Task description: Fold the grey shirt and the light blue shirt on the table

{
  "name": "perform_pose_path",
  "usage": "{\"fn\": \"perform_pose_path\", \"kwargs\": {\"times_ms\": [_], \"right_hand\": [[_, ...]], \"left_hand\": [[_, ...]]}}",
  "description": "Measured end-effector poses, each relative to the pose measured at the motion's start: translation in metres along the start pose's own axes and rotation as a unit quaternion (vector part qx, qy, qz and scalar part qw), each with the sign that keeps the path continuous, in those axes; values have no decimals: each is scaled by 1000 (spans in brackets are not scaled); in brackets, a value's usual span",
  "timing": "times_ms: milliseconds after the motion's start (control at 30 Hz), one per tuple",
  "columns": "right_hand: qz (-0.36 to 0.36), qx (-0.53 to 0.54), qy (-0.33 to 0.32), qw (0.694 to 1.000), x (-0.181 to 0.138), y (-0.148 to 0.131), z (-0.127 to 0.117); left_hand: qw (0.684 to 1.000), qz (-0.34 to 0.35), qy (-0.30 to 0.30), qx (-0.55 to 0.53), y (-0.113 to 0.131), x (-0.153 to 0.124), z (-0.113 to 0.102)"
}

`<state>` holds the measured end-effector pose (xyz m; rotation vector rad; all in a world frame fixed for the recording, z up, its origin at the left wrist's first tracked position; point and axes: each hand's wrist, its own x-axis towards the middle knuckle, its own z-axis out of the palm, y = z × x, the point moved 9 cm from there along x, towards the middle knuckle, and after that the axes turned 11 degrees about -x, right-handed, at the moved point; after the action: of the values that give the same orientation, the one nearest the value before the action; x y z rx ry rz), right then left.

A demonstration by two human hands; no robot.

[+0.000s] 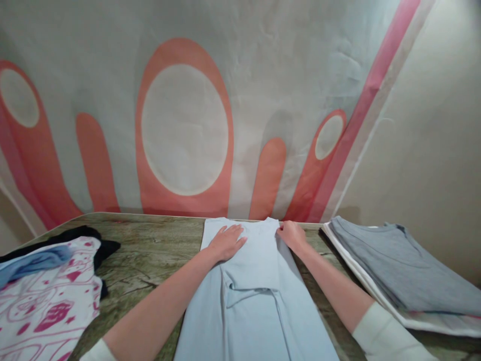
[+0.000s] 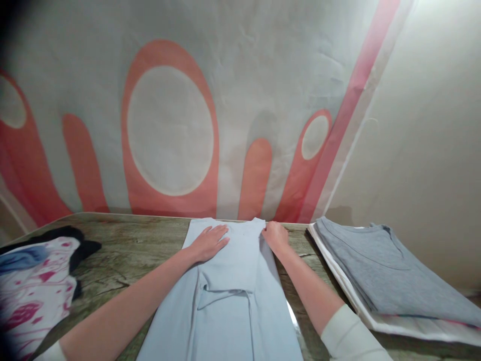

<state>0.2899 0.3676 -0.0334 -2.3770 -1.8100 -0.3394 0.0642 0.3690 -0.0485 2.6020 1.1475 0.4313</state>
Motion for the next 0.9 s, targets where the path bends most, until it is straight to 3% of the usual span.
{"fn": "perform_pose_path", "kwargs": {"times_ms": [600,700,767,833,900], "right_hand": [[9,10,-1,1000,-2,8,-2],[-49,31,39,998,-10,-5,-10],[-143,54,44,987,-18,-23,-10],[-227,62,4,972,-26,-37,1],[-238,43,-51,969,-27,-37,16]], "left_hand": [[1000,5,9,29,0,0,0],[999,11,17,26,1,0,-1],[999,13,20,21,2,-1,-2],[999,13,24,18,2,-1,-3],[999,11,26,18,1,-2,-4]]}}
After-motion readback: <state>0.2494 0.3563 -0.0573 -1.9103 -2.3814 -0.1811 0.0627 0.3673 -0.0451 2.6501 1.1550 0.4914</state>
